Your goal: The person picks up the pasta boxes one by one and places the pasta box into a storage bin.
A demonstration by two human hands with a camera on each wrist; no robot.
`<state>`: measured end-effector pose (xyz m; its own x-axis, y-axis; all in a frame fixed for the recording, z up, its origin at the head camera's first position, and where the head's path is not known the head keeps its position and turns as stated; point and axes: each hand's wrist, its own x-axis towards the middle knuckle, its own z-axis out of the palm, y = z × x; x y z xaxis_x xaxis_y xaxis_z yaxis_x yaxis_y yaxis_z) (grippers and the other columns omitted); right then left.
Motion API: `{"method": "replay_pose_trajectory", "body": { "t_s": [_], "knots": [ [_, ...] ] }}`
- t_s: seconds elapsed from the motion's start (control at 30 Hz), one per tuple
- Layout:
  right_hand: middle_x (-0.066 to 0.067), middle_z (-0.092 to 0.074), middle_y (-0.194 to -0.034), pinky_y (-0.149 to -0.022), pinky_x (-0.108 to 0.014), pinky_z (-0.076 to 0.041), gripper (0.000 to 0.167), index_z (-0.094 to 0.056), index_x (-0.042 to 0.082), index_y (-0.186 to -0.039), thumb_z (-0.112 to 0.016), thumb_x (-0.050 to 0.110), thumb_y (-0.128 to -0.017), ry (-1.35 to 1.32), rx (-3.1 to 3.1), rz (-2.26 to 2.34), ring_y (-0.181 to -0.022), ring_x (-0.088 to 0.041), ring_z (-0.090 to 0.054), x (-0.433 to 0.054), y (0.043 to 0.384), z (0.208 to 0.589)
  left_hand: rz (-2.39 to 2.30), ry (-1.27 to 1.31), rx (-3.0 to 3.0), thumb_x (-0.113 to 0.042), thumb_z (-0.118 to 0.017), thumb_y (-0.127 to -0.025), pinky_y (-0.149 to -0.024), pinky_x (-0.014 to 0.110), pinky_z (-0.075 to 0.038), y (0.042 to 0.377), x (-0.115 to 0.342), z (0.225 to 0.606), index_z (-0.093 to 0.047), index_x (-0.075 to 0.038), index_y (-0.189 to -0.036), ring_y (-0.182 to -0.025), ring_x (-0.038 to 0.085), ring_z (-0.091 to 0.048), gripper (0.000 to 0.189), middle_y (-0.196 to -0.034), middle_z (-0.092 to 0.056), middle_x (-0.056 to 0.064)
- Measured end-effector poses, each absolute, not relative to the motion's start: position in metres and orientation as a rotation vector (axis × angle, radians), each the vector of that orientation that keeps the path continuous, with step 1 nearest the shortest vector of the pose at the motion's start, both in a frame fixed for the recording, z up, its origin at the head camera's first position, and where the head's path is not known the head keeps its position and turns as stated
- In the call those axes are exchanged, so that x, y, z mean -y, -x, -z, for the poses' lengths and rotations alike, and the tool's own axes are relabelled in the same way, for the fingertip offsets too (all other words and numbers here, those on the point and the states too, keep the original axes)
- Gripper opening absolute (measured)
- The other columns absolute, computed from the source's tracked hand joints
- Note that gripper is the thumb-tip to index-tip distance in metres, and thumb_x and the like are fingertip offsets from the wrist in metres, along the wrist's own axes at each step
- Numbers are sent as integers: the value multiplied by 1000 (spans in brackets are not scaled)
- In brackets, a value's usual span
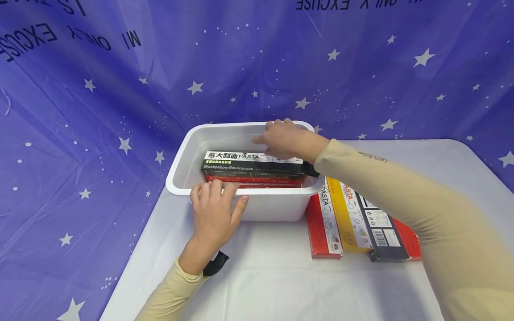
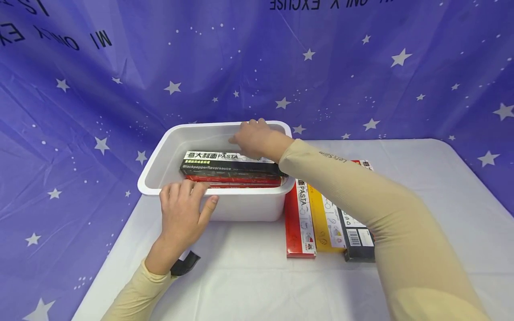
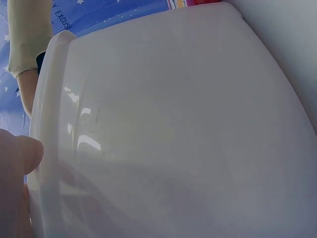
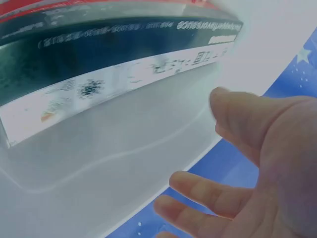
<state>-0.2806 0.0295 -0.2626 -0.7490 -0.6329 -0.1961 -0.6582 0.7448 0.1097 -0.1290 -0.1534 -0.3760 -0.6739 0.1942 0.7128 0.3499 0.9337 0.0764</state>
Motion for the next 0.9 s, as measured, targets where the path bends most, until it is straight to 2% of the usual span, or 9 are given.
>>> {"method": "replay_pose_trajectory", "body": {
  "t_s": [0.27,0.37,0.4,0.53,0.6,0.77,0.9],
  "knots": [
    [-16,-56,-143,-113,-54,-37,57,-47,30,-153,-65,30,-99,978,-2792,-156,-130,-36,-50,-31,281,256,281,373,2327,-45,-56,-96,-90,56,-34,128,153,375,-63,-8,-101,-86,39,-49,38,-91,-56,17],
    [-13,-58,-146,-116,-56,-38,58,-48,28,-152,-67,31,-97,971,-2753,-159,-135,-34,-52,-33,280,256,285,377,2330,-45,-56,-96,-91,56,-33,128,153,376,-63,-8,-102,-87,39,-49,38,-92,-57,17],
    [-11,-59,-146,-115,-55,-40,59,-48,28,-152,-68,31,-97,956,-2738,-156,-132,-31,-56,-33,279,256,286,378,2331,-45,-56,-96,-91,56,-33,128,153,376,-63,-8,-102,-87,39,-50,38,-92,-57,17],
    [-5,-58,-149,-113,-53,-43,61,-49,28,-152,-71,33,-95,896,-2690,-176,-134,-26,-57,-31,277,258,284,374,2336,-45,-54,-97,-91,56,-34,128,154,376,-63,-9,-102,-87,39,-50,38,-92,-57,16],
    [-5,-58,-149,-111,-51,-46,61,-49,29,-152,-71,34,-95,878,-2686,-189,-131,-25,-59,-30,276,259,280,372,2338,-46,-53,-97,-92,56,-34,128,154,376,-63,-9,-101,-87,39,-50,38,-91,-57,16],
    [-5,-55,-152,-115,-53,-41,61,-48,28,-152,-70,33,-95,879,-2690,-146,-137,-27,-53,-37,276,255,279,374,2332,-47,-50,-98,-92,56,-34,129,154,377,-63,-9,-101,-86,39,-50,40,-91,-57,16],
    [-11,-56,-150,-115,-57,-40,60,-47,24,-153,-67,33,-96,896,-2718,-123,-140,-32,-50,-56,277,245,283,377,2330,-48,-51,-98,-92,56,-33,129,154,377,-63,-9,-101,-86,39,-50,41,-90,-56,16]
  ]
}}
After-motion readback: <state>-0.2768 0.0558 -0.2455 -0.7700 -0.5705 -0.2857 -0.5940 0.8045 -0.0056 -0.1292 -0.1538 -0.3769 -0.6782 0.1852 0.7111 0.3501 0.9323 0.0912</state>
